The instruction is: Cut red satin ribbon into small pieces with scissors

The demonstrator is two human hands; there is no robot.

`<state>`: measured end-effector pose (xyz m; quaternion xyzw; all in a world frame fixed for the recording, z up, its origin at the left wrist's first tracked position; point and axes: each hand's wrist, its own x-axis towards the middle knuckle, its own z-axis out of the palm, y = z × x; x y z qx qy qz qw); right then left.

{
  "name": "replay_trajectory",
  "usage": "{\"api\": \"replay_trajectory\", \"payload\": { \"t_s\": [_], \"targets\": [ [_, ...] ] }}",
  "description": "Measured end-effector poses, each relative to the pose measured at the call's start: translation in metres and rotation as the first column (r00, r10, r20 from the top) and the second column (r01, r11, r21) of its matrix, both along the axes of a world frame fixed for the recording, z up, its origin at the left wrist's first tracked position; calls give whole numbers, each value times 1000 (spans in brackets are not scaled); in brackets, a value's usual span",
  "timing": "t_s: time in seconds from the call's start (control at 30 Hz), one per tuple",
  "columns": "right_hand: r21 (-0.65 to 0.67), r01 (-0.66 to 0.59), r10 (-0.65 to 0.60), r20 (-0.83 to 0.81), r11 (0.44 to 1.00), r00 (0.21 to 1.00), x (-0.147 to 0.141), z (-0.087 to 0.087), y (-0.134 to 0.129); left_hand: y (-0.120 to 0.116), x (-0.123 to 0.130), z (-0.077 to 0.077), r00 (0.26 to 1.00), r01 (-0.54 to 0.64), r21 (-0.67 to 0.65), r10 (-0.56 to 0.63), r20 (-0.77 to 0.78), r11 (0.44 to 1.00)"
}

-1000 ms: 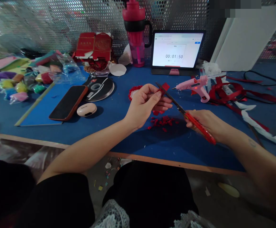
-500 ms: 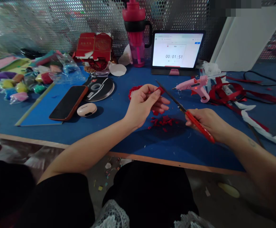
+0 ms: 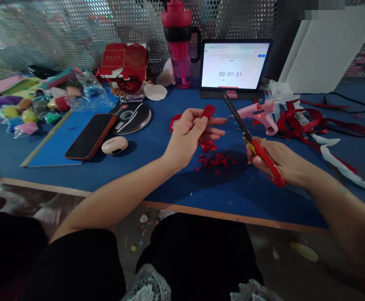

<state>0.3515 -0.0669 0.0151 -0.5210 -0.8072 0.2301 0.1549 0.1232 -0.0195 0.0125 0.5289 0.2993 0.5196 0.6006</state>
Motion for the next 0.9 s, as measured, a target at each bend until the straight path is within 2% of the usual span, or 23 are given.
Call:
{"api": "replay_trajectory", "payload": {
  "t_s": [0.17,0.43,0.57,0.77,0.9],
  "targets": [
    [1,-60,60,110,998,992,-2,0,1,1,-1,-1,1000,9,0,-9,-1,1000],
    [3,-76,76,107,997,991,-1,0,1,2,-3,-1,996,-45,12,46,-78,999],
    [-5,-61,61,112,998,992,-3,1,1,4,-4,-1,997,-69,46,71,-23,997],
    [-32,-79,83,152,996,985,-5,2,0,4,-4,-1,998,-58,25,58,-12,998],
    [-11,-105,106,150,994,983,-3,2,0,4,-4,-1,1000,12,39,-12,2,999]
  ]
}}
